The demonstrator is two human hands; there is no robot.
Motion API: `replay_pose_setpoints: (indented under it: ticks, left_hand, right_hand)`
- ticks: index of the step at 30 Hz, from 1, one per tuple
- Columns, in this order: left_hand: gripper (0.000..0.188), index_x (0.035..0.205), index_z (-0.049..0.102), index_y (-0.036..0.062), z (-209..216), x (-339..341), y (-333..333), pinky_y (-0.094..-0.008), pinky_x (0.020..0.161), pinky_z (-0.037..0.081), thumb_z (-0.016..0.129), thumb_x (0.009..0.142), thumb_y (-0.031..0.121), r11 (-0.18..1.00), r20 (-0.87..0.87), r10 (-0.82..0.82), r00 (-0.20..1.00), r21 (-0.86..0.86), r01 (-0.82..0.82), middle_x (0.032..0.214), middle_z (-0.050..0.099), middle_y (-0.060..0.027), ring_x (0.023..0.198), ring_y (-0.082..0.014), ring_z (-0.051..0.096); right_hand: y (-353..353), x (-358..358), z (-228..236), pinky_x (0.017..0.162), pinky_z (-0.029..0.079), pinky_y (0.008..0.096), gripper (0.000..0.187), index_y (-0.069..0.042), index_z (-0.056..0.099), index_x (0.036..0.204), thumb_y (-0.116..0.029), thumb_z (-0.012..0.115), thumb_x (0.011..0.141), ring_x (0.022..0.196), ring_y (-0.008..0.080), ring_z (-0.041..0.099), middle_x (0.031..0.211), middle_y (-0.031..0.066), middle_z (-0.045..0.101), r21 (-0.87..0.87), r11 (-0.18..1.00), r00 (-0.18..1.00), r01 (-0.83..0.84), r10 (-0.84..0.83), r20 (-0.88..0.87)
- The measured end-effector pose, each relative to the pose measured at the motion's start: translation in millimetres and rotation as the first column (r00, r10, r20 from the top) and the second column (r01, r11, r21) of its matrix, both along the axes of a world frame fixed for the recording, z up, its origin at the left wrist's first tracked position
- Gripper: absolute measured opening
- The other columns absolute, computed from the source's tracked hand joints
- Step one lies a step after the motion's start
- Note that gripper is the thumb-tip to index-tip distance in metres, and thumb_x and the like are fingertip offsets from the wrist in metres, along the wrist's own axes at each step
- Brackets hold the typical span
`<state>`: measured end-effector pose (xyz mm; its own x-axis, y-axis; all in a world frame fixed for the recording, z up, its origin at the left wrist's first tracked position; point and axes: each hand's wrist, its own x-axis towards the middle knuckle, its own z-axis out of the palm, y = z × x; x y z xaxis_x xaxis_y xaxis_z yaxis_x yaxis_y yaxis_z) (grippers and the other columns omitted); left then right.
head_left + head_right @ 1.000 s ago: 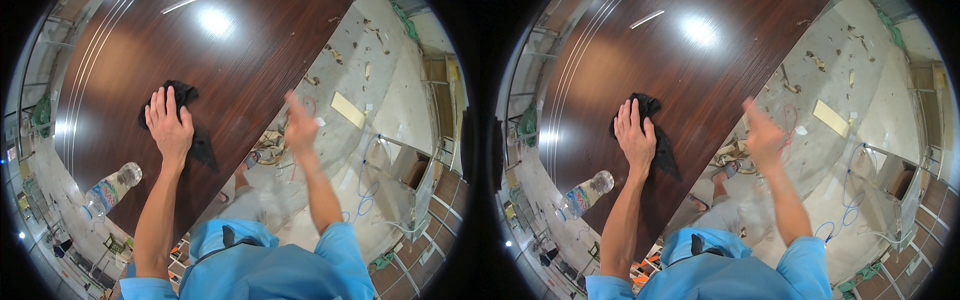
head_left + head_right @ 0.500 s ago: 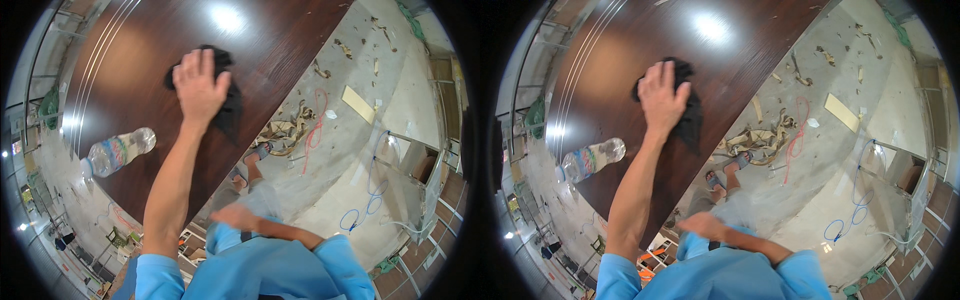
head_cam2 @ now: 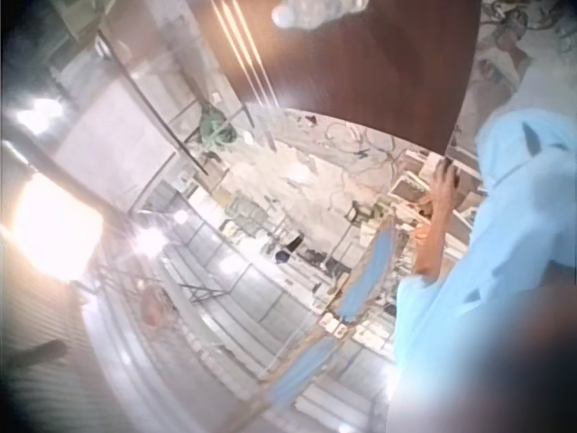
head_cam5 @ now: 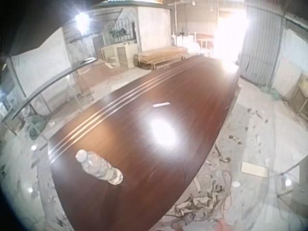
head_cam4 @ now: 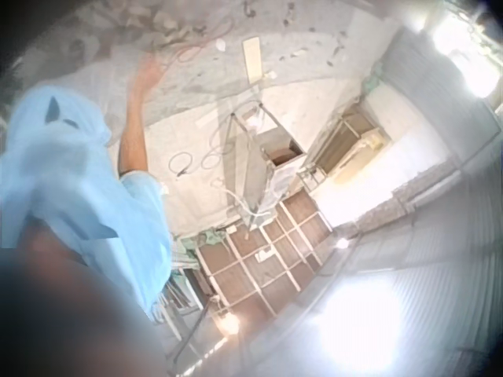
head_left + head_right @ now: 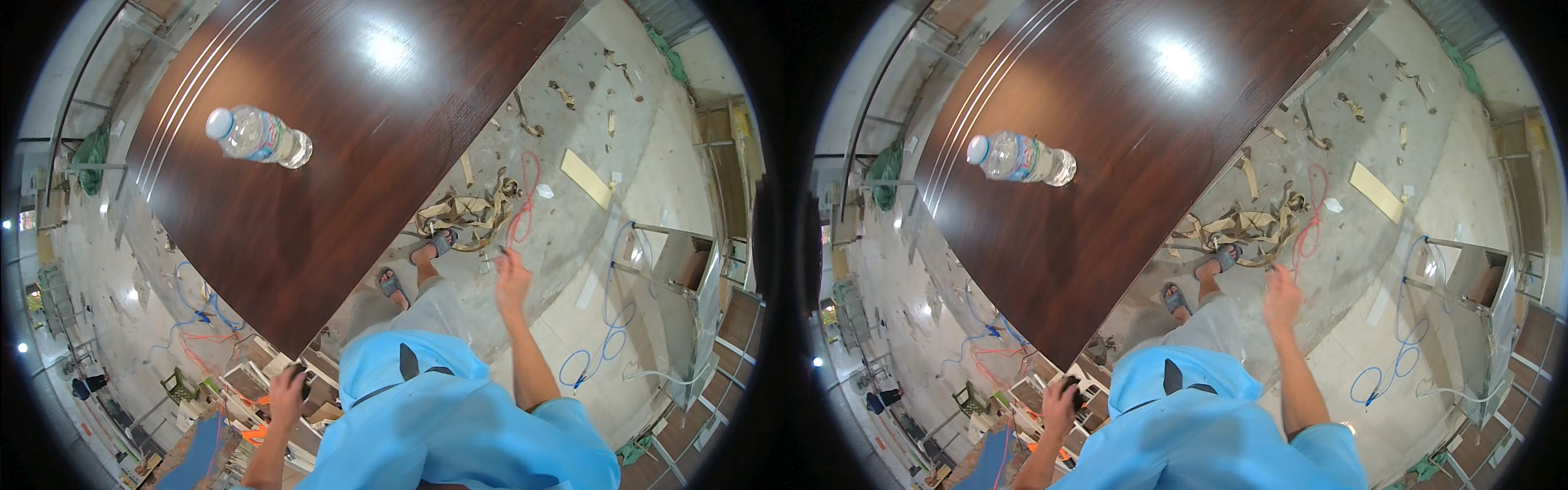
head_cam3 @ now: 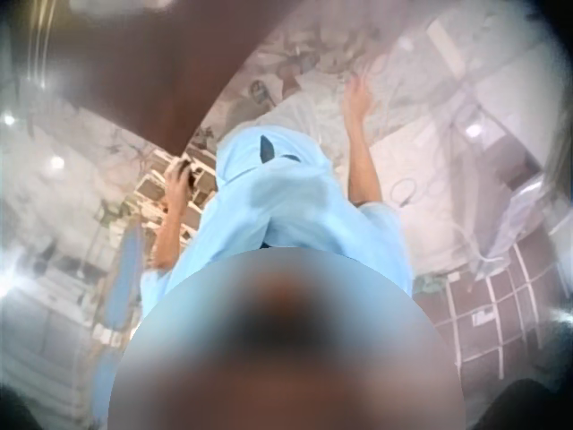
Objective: The person wipes a large dark wooden table with a black cloth, repeatedly applying water from a plastic bottle and using a small metal scraper to remove residue from the surface and inlaid strips. The person moves the bottle and cloth across the table, focusing on different sections and edges.
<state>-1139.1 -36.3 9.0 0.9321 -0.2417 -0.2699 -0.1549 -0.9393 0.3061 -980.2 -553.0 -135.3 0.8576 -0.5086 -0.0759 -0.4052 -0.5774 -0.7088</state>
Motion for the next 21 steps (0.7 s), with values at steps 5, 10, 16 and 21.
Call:
replay_pose_setpoints:
  ticks: [5, 10, 16, 21]
  left_hand:
    - [0.034, 0.126, 0.066, -0.0052, -12, -30, 25, -0.0452, 0.105, 0.05, 0.059, 0.093, -0.005, 0.76, 0.213, 0.649, 0.73, -0.218, -0.612, 0.123, 0.07, -0.0224, 0.114, -0.0394, 0.067]
    - [0.039, 0.133, 0.067, -0.0041, -29, 86, -19, -0.0473, 0.112, 0.046, 0.062, 0.095, -0.002, 0.827, 0.441, 0.562, 0.699, -0.285, -0.485, 0.137, 0.066, -0.0225, 0.128, -0.0392, 0.062]
    - [0.055, 0.145, 0.061, 0.0038, -57, 197, -84, -0.0575, 0.122, 0.033, 0.07, 0.091, 0.012, 0.939, 0.487, 0.339, 0.805, -0.124, -0.32, 0.161, 0.046, -0.0201, 0.15, -0.0404, 0.041]
    - [0.059, 0.147, 0.059, 0.0047, -68, 206, -84, -0.0598, 0.122, 0.032, 0.071, 0.09, 0.015, 0.954, 0.469, 0.287, 0.835, -0.06, -0.294, 0.162, 0.044, -0.0194, 0.151, -0.0401, 0.04]
  right_hand:
    - [89, 102, 52, 0.076, 0.053, 0.0409, 0.021, -0.005, 0.075, 0.107, -0.001, 0.071, 0.087, 0.091, 0.0322, 0.066, 0.094, 0.0105, 0.066, -0.255, 0.894, 0.814, -0.368, 0.442, 0.377]
    - [98, 192, 77, 0.071, 0.051, 0.0444, 0.01, -0.003, 0.072, 0.1, -0.004, 0.073, 0.09, 0.083, 0.0325, 0.063, 0.09, 0.0113, 0.064, -0.481, 0.766, 0.71, -0.427, 0.613, 0.347]
    - [144, 140, 78, 0.066, 0.052, 0.042, 0.01, -0.003, 0.071, 0.096, -0.003, 0.074, 0.087, 0.079, 0.03, 0.064, 0.085, 0.0103, 0.063, -0.482, 0.648, 0.558, -0.589, 0.758, 0.337]
    - [116, 166, 71, 0.065, 0.054, 0.0404, 0.009, -0.004, 0.071, 0.096, -0.002, 0.074, 0.088, 0.077, 0.0295, 0.066, 0.085, 0.0112, 0.064, -0.428, 0.659, 0.591, -0.619, 0.749, 0.3]
